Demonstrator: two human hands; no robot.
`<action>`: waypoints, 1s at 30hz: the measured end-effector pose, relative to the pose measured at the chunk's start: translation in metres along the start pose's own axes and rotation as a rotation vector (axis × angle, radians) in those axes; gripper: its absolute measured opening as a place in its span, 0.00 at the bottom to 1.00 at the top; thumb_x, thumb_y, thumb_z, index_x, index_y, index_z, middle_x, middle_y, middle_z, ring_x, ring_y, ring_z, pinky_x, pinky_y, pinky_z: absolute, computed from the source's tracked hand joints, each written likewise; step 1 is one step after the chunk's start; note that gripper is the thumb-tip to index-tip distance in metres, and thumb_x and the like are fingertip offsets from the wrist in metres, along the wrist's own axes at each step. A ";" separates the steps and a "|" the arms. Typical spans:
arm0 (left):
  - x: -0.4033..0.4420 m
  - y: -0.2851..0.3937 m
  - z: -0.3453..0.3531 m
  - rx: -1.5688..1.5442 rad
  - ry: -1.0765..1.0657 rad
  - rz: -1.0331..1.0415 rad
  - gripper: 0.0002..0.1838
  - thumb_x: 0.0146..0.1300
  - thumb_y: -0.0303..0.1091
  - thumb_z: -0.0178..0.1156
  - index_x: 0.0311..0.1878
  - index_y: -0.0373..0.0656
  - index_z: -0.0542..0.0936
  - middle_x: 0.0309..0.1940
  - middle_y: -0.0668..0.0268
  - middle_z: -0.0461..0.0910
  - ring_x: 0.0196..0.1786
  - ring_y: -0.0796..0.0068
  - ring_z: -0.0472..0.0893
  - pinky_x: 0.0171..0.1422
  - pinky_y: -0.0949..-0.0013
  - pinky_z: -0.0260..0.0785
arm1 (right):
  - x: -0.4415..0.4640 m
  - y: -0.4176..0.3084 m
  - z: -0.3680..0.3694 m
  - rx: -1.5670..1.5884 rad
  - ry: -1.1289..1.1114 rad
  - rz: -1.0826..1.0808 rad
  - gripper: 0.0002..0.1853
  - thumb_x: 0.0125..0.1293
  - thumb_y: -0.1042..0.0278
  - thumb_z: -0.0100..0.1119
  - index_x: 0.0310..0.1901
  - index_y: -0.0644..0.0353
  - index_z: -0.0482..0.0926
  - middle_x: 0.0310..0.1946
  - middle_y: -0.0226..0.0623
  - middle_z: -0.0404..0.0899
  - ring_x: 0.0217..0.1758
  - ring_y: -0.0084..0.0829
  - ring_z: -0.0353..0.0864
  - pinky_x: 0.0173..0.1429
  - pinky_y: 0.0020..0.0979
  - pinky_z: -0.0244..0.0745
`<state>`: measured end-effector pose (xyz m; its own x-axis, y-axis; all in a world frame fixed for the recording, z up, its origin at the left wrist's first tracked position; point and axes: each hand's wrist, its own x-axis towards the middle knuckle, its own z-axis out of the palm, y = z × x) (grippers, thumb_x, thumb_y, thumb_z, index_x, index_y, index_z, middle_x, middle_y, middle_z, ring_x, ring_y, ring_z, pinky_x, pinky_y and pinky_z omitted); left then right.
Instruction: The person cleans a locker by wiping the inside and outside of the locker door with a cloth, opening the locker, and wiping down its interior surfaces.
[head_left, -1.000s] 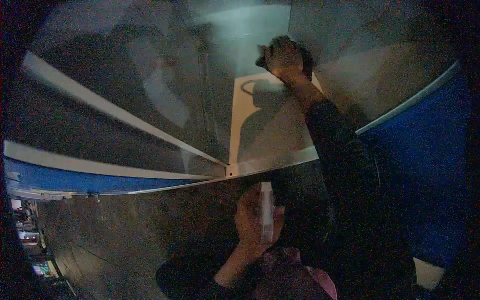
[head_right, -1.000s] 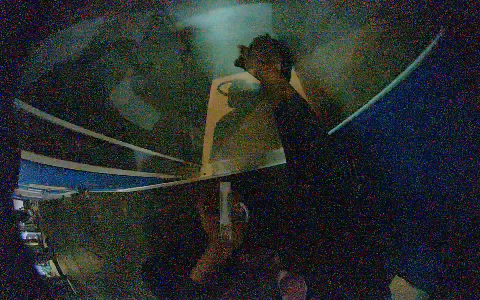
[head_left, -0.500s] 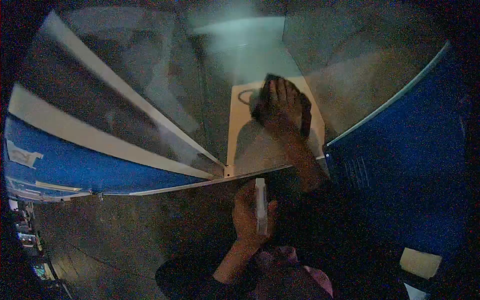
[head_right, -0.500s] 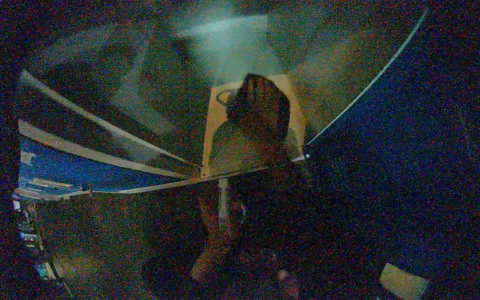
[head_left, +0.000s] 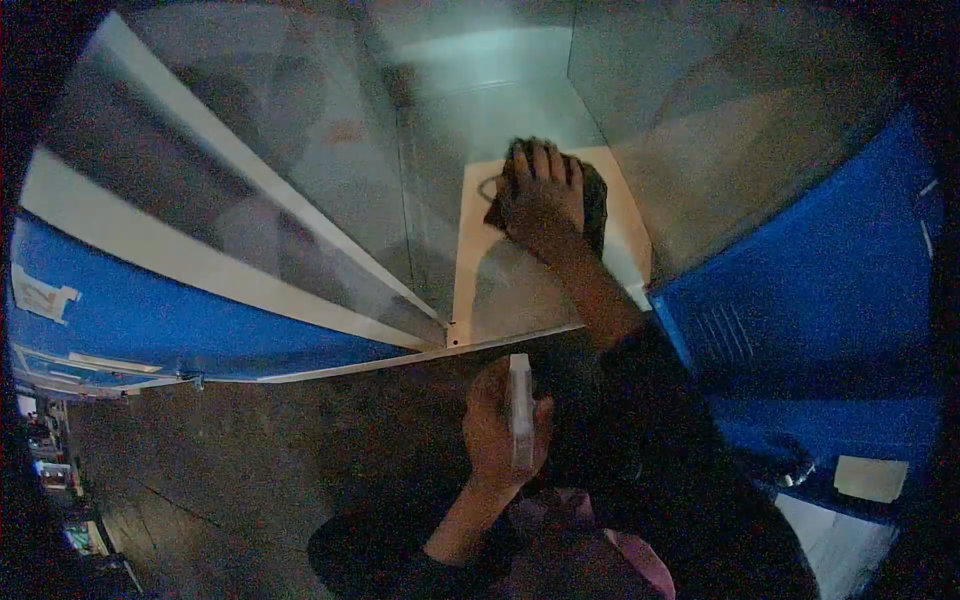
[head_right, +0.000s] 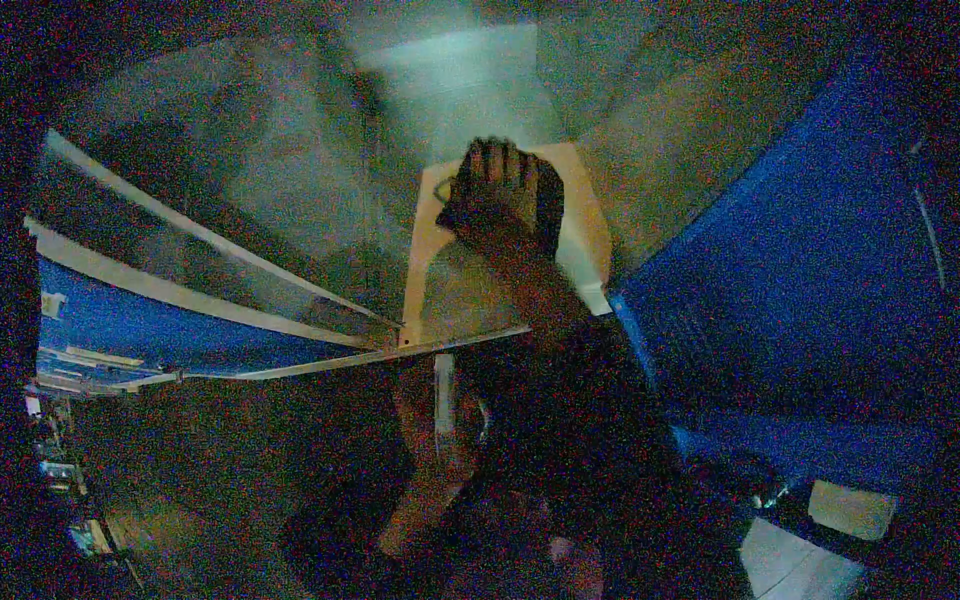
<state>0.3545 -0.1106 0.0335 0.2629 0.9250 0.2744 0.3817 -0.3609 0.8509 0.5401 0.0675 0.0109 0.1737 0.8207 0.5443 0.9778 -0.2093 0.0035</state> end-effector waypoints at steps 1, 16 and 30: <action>0.001 0.002 -0.001 0.017 0.014 0.040 0.30 0.53 0.37 0.65 0.56 0.34 0.64 0.40 0.52 0.74 0.41 0.59 0.77 0.46 0.64 0.71 | 0.013 0.001 0.005 -0.004 -0.016 0.030 0.30 0.65 0.51 0.42 0.64 0.60 0.57 0.65 0.48 0.56 0.69 0.43 0.52 0.69 0.48 0.45; -0.025 -0.015 0.012 -0.213 -0.138 -0.328 0.34 0.46 0.40 0.69 0.54 0.35 0.67 0.42 0.55 0.74 0.44 0.63 0.76 0.49 0.64 0.70 | 0.137 0.026 0.069 0.003 0.192 0.078 0.29 0.66 0.45 0.37 0.66 0.49 0.57 0.68 0.42 0.50 0.69 0.46 0.51 0.68 0.48 0.49; -0.003 0.010 0.002 -0.004 -0.051 -0.190 0.33 0.49 0.40 0.67 0.55 0.34 0.66 0.45 0.52 0.74 0.47 0.56 0.76 0.51 0.61 0.70 | 0.000 -0.010 -0.030 0.089 -0.041 0.017 0.34 0.64 0.45 0.44 0.65 0.61 0.55 0.63 0.52 0.57 0.69 0.48 0.52 0.69 0.50 0.47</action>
<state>0.3591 -0.1175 0.0400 0.2313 0.9691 0.0861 0.4248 -0.1802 0.8872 0.5272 0.0535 0.0363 0.1930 0.8389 0.5088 0.9810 -0.1765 -0.0811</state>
